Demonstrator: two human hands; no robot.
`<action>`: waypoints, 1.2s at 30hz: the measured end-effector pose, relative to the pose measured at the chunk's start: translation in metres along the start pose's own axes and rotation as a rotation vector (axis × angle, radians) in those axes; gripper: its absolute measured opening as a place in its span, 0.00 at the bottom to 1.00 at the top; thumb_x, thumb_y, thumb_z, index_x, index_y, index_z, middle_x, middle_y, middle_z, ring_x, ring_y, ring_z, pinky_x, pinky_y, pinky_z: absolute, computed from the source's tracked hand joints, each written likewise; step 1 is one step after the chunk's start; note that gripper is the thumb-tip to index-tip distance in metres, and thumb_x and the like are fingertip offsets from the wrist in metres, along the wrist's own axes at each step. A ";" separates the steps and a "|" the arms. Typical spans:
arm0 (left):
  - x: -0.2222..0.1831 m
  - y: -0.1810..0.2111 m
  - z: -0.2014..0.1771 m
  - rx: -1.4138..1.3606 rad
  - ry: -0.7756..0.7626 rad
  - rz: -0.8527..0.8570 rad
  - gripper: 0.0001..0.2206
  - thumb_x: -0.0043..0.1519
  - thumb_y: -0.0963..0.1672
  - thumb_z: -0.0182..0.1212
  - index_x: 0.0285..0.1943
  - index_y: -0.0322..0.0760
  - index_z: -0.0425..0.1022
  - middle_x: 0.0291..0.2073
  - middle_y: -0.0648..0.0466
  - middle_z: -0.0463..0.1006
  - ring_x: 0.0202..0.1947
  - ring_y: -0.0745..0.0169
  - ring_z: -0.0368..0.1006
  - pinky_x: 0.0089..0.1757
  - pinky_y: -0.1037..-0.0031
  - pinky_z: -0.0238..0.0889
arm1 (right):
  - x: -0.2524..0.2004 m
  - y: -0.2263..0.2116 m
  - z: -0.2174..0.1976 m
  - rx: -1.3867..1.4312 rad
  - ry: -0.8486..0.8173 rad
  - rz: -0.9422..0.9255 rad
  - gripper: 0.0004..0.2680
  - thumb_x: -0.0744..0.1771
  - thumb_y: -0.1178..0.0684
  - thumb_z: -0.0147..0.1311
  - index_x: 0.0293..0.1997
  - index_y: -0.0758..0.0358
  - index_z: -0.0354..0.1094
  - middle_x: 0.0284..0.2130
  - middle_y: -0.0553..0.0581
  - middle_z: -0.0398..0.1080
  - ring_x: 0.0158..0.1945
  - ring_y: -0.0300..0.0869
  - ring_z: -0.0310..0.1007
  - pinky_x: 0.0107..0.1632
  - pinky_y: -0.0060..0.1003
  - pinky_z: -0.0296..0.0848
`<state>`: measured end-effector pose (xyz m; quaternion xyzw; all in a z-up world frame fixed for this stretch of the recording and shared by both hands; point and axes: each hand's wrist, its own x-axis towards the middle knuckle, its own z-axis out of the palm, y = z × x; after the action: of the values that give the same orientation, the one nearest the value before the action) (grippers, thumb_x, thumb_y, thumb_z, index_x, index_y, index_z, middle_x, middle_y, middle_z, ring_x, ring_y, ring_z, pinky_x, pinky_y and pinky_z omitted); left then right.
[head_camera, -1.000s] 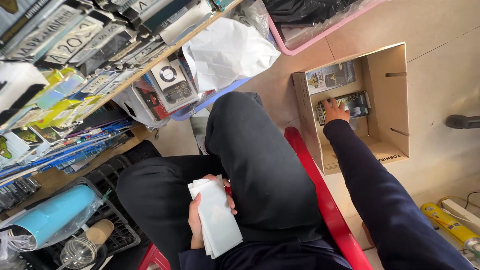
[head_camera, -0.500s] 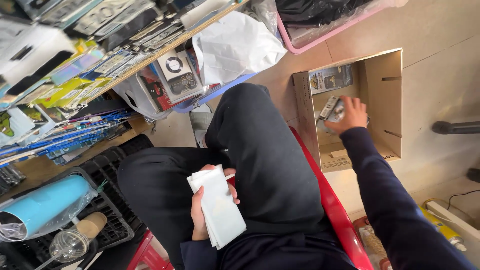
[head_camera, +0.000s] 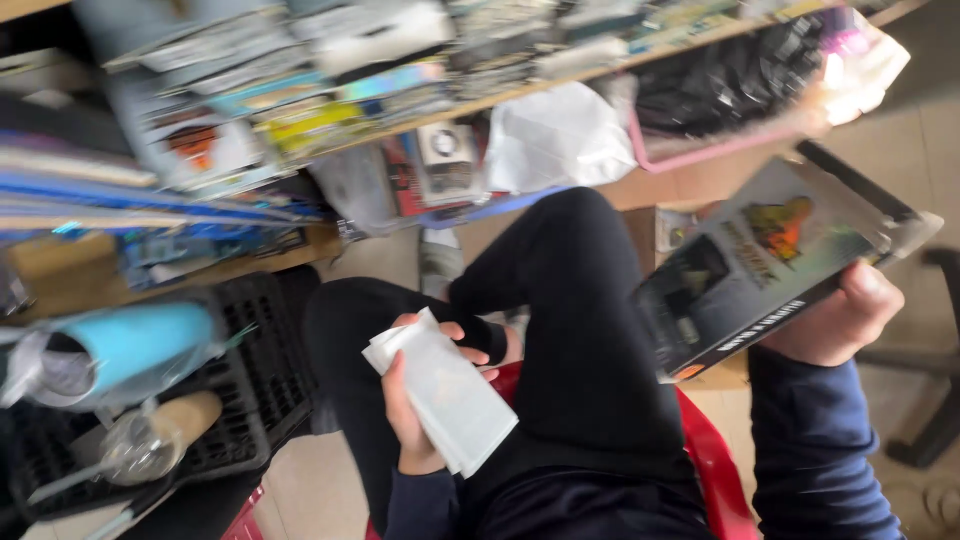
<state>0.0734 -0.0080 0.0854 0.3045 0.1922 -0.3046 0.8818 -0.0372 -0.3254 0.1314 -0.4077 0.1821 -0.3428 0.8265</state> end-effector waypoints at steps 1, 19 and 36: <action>0.000 0.001 -0.006 -0.012 0.005 0.026 0.18 0.63 0.51 0.56 0.58 0.45 0.64 0.41 0.37 0.71 0.30 0.38 0.78 0.31 0.51 0.77 | 0.004 0.014 0.018 0.005 -0.027 0.011 0.26 0.62 0.42 0.53 0.67 0.59 0.67 0.64 0.57 0.68 0.71 0.54 0.66 0.77 0.57 0.65; -0.001 0.048 -0.052 0.186 0.169 0.837 0.23 0.69 0.55 0.35 0.63 0.37 0.54 0.44 0.45 0.68 0.38 0.49 0.80 0.44 0.50 0.79 | -0.025 0.180 0.143 -0.086 0.021 0.831 0.29 0.65 0.29 0.50 0.66 0.61 0.62 0.58 0.72 0.67 0.61 0.61 0.70 0.63 0.62 0.67; 0.006 0.035 -0.057 0.134 0.246 0.797 0.23 0.70 0.55 0.35 0.68 0.44 0.53 0.47 0.51 0.65 0.42 0.54 0.77 0.48 0.43 0.76 | -0.034 0.199 0.104 -0.541 -0.880 0.480 0.35 0.58 0.44 0.66 0.69 0.72 0.53 0.56 0.73 0.64 0.56 0.61 0.68 0.58 0.63 0.65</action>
<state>0.0919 0.0488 0.0542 0.4456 0.1429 0.0870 0.8795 0.0828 -0.1581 0.0356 -0.6564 -0.0107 0.1156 0.7454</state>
